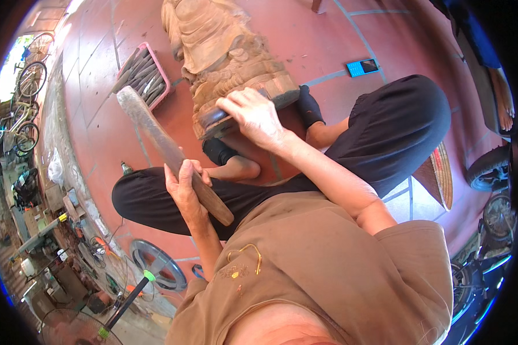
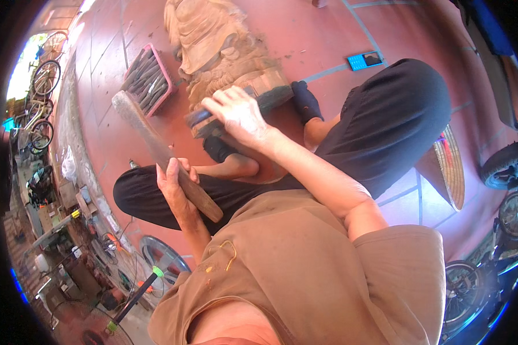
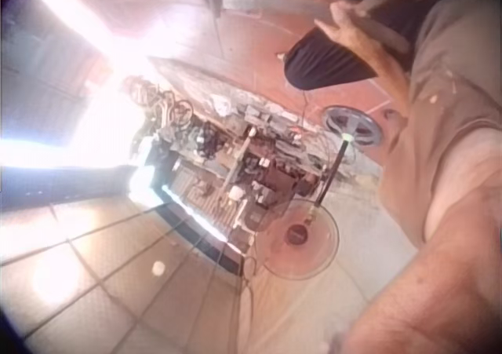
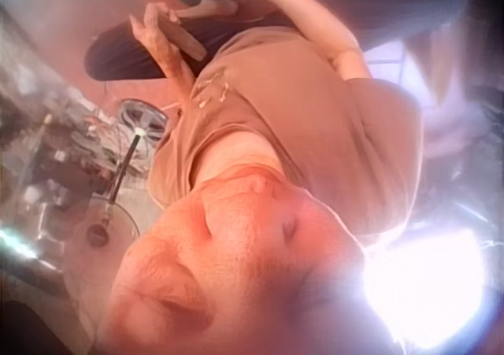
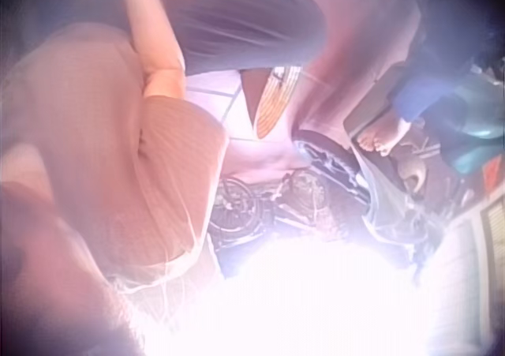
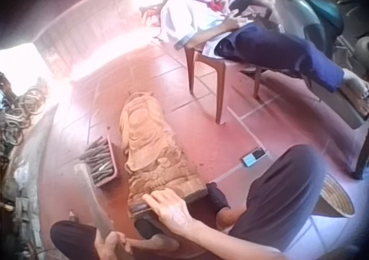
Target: The person carves a wooden sculpture using a chisel and mallet. They hold the chisel against the wood and strike it repeatedly with the mallet to shape the piece.
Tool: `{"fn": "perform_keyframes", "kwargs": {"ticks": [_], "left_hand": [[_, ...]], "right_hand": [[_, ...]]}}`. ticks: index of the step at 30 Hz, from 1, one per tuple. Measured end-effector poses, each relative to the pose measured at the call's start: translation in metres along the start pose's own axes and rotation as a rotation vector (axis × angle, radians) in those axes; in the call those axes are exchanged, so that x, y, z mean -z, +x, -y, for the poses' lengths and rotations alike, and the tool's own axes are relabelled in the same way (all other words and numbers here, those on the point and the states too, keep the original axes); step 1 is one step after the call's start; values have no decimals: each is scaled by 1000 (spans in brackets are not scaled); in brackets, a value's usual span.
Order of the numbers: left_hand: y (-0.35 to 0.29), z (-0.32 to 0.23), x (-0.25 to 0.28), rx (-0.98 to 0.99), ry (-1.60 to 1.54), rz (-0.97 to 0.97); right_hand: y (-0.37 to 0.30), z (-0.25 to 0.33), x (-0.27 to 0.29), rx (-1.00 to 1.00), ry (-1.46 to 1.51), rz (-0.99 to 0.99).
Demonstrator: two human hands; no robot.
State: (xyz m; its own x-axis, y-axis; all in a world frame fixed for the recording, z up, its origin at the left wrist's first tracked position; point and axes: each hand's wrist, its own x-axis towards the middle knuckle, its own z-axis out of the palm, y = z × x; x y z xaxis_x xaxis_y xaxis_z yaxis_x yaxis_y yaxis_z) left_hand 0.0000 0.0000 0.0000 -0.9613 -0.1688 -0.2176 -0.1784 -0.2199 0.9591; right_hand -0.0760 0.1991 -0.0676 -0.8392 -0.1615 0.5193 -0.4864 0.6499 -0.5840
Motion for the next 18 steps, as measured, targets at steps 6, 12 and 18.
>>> {"fn": "perform_keyframes", "kwargs": {"ticks": [6, 12, 18], "left_hand": [[-10, 4, 4, 52, 62, 3], [-15, 9, -4, 98, 76, 57], [-21, -1, -11, 24, -6, 16]], "right_hand": [[-17, 12, -12, 35, 59, 17], [-8, 0, -4, -26, 23, -39], [-7, -1, -6, -43, 45, -76]]}}
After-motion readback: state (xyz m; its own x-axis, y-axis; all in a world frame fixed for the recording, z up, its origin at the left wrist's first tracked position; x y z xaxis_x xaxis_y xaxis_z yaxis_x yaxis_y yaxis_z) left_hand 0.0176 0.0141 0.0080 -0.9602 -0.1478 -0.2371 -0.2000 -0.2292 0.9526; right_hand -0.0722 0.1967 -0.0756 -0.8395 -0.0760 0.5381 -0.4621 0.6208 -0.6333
